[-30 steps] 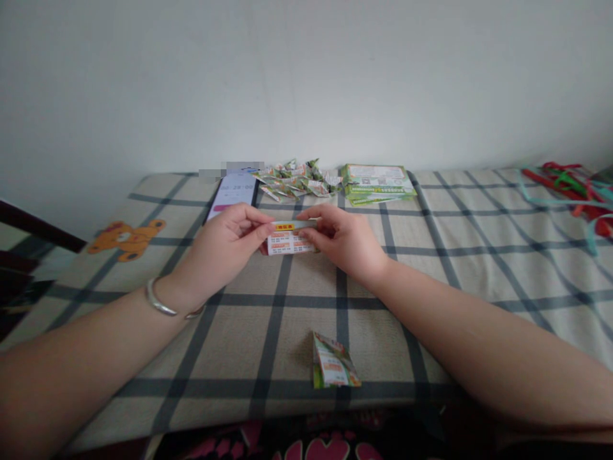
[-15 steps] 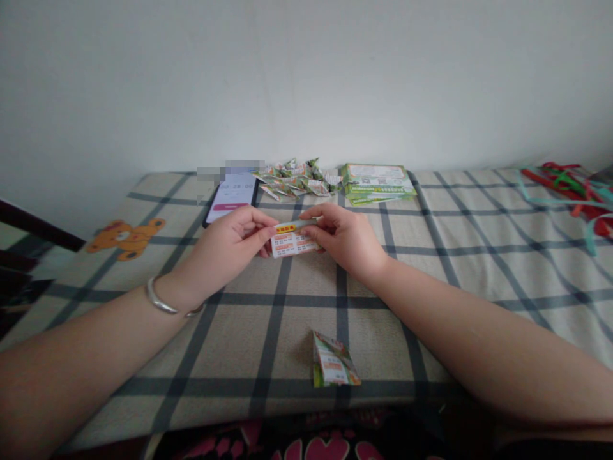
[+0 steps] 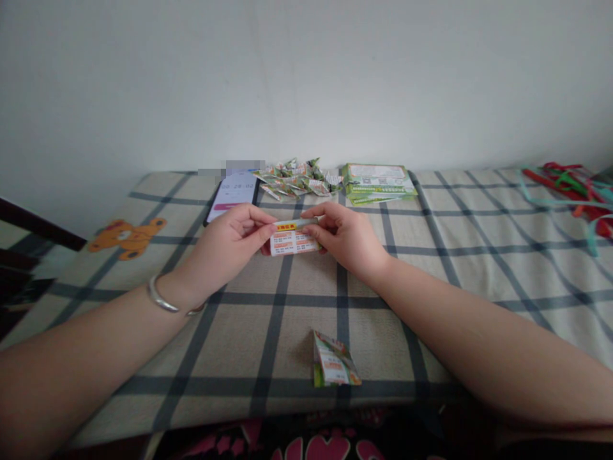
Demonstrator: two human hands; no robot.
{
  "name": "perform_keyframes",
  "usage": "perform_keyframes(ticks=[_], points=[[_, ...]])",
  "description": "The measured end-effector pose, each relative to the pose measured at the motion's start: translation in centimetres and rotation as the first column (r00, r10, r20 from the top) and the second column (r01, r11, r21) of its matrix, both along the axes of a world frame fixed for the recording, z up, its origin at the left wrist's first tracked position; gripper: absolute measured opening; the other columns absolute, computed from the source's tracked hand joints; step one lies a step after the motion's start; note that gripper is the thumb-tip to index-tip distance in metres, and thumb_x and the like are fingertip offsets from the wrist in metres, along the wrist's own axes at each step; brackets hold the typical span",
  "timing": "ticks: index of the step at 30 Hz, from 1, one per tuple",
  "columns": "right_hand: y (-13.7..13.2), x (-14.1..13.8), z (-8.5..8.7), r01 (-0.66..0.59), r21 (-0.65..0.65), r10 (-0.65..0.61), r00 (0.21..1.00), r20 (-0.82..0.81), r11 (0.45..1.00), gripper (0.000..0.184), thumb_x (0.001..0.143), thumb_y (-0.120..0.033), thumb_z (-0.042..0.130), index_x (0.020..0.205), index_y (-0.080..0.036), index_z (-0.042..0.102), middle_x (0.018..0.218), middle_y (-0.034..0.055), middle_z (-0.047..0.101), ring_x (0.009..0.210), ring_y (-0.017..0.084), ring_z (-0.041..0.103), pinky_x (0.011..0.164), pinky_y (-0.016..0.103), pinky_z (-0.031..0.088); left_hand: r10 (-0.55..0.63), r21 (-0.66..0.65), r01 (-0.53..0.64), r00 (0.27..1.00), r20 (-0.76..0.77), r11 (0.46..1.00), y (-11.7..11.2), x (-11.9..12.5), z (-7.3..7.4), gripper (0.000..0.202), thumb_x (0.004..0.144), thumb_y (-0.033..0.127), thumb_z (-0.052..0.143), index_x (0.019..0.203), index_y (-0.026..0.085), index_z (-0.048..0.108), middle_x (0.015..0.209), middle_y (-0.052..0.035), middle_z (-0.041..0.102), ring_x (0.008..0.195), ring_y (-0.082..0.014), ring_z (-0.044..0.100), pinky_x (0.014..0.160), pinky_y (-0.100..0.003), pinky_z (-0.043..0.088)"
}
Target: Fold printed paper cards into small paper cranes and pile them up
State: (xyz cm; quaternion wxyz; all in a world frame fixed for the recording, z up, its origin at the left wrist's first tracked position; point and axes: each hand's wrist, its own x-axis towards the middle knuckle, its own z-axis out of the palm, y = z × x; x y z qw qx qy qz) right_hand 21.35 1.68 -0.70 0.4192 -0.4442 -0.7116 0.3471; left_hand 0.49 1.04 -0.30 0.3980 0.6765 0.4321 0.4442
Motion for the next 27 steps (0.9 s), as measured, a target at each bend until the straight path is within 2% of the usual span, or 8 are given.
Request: perform_keyframes(ticks=[6,14,20,24,27], points=[[-0.2,0.0,0.3,-0.003,0.022,0.003,1.000,0.008,1.000,0.022,0.083,-0.032,0.066,0.101,-0.020,0.068,0.062,-0.0020,0.063,0.050,0.010,0.053,0.044,0.024,0.040,0.010,0.018,-0.009,1.000,-0.011,1.000,0.0,0.0,0.0,0.005,0.086,0.019,0.061,0.087,0.017,0.057,0.075,0.0012,0.066,0.062,-0.0090,0.064,0.057,-0.019,0.054],[0.4,0.0,-0.4,-0.010,-0.063,0.005,0.997,-0.079,0.998,0.025,0.080,-0.036,0.070,0.098,-0.019,0.065,0.070,-0.0001,0.067,0.052,0.010,0.055,0.044,0.023,0.041,-0.002,0.017,0.003,0.999,-0.042,1.000,-0.2,0.2,0.2,0.003,0.086,0.019,0.061,0.087,0.017,0.058,0.075,0.0012,0.065,0.061,-0.0085,0.062,0.054,-0.018,0.052],[0.7,0.0,-0.5,-0.043,-0.102,0.029,0.990,-0.137,0.994,0.022,0.076,-0.033,0.073,0.089,-0.020,0.061,0.073,0.0006,0.070,0.065,0.015,0.067,0.056,0.026,0.052,-0.051,-0.044,0.048,0.995,-0.091,0.998,0.2,-0.2,0.0,0.009,0.083,0.023,0.062,0.082,0.018,0.056,0.069,0.0015,0.064,0.057,-0.0093,0.060,0.051,-0.020,0.048],[1.0,0.2,-0.5,-0.077,-0.093,0.066,0.991,-0.115,0.993,0.022,0.076,-0.037,0.073,0.086,-0.021,0.062,0.074,0.0003,0.069,0.069,0.016,0.068,0.061,0.028,0.055,-0.108,-0.097,0.096,0.987,-0.118,0.991,0.3,-0.3,-0.2,0.012,0.082,0.026,0.064,0.079,0.018,0.055,0.065,0.0013,0.064,0.055,-0.0105,0.060,0.051,-0.021,0.048],[1.2,0.4,-0.7,-0.061,-0.035,0.059,0.997,-0.042,0.998,0.019,0.078,-0.036,0.071,0.086,-0.021,0.064,0.075,0.0007,0.069,0.066,0.015,0.065,0.059,0.028,0.053,-0.070,-0.082,0.060,0.989,-0.128,0.995,0.1,-0.2,-0.3,0.011,0.082,0.025,0.063,0.079,0.019,0.054,0.067,0.0010,0.065,0.058,-0.0115,0.062,0.054,-0.023,0.049]])
